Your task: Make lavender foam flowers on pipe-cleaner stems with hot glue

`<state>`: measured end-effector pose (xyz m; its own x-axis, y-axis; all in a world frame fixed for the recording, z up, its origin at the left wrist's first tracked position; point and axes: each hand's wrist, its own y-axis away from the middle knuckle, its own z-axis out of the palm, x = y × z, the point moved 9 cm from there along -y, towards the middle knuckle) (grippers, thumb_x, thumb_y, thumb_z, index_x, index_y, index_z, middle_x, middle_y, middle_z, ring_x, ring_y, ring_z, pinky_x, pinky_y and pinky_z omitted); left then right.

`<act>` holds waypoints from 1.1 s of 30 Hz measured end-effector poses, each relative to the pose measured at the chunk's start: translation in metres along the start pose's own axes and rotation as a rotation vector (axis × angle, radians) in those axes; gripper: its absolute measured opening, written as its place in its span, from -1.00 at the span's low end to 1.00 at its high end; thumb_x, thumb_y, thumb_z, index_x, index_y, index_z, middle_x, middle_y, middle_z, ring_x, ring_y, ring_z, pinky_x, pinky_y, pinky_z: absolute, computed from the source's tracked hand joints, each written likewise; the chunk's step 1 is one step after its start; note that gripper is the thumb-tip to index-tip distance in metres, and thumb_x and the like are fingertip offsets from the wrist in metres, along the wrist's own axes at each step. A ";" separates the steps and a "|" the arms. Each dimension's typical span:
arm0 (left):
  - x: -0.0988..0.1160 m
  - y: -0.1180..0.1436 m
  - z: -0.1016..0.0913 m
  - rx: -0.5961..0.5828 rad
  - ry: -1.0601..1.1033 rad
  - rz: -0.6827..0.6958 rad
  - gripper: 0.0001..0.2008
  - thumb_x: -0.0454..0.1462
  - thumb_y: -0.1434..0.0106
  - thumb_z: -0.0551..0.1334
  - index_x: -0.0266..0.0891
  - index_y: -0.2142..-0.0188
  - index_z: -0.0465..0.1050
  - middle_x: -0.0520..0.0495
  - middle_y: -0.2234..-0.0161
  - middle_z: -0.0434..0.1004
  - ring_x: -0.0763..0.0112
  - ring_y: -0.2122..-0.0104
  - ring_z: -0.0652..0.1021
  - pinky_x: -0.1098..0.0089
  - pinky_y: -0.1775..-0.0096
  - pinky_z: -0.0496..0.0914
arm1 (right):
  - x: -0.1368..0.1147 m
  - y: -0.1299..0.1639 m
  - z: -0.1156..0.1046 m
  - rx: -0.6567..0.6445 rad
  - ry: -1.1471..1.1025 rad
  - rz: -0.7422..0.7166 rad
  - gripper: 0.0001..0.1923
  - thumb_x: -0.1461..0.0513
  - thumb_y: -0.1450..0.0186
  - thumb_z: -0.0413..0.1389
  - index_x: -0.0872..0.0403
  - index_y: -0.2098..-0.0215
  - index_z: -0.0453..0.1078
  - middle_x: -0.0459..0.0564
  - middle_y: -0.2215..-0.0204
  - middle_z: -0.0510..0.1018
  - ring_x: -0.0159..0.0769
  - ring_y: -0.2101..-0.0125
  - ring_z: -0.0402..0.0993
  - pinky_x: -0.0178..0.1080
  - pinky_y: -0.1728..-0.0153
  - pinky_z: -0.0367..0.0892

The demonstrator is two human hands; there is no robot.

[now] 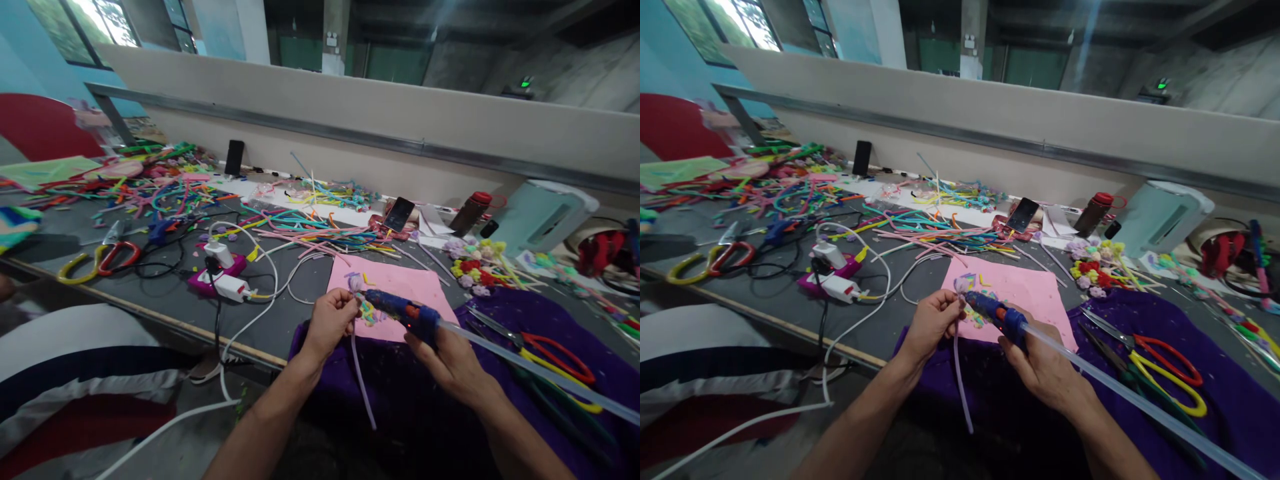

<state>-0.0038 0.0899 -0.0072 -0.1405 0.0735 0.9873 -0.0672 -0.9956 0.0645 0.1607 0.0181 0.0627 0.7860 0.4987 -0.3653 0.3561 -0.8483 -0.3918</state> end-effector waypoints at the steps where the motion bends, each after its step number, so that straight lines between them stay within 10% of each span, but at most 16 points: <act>1: 0.000 0.000 0.000 0.000 0.005 -0.001 -0.74 -0.12 0.01 0.26 -0.30 0.52 0.34 0.05 0.68 0.41 0.66 0.81 0.28 0.62 0.76 0.13 | 0.000 0.000 0.000 0.002 -0.004 0.002 -0.74 0.19 -0.26 -0.05 0.03 0.09 0.27 -0.06 0.57 0.42 -0.16 0.41 0.43 -0.16 0.35 0.31; 33: -0.002 0.000 0.000 -0.009 -0.008 0.014 -0.78 -0.16 -0.01 0.25 -0.30 0.53 0.36 0.04 0.69 0.41 0.67 0.79 0.26 0.63 0.75 0.11 | -0.002 -0.001 0.000 -0.017 -0.018 -0.005 -0.78 0.20 -0.27 -0.05 0.04 0.12 0.26 -0.03 0.45 0.47 -0.22 0.42 0.41 -0.22 0.39 0.27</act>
<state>-0.0032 0.0893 -0.0087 -0.1335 0.0591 0.9893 -0.0743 -0.9960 0.0495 0.1586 0.0177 0.0633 0.7750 0.5059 -0.3788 0.3687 -0.8487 -0.3791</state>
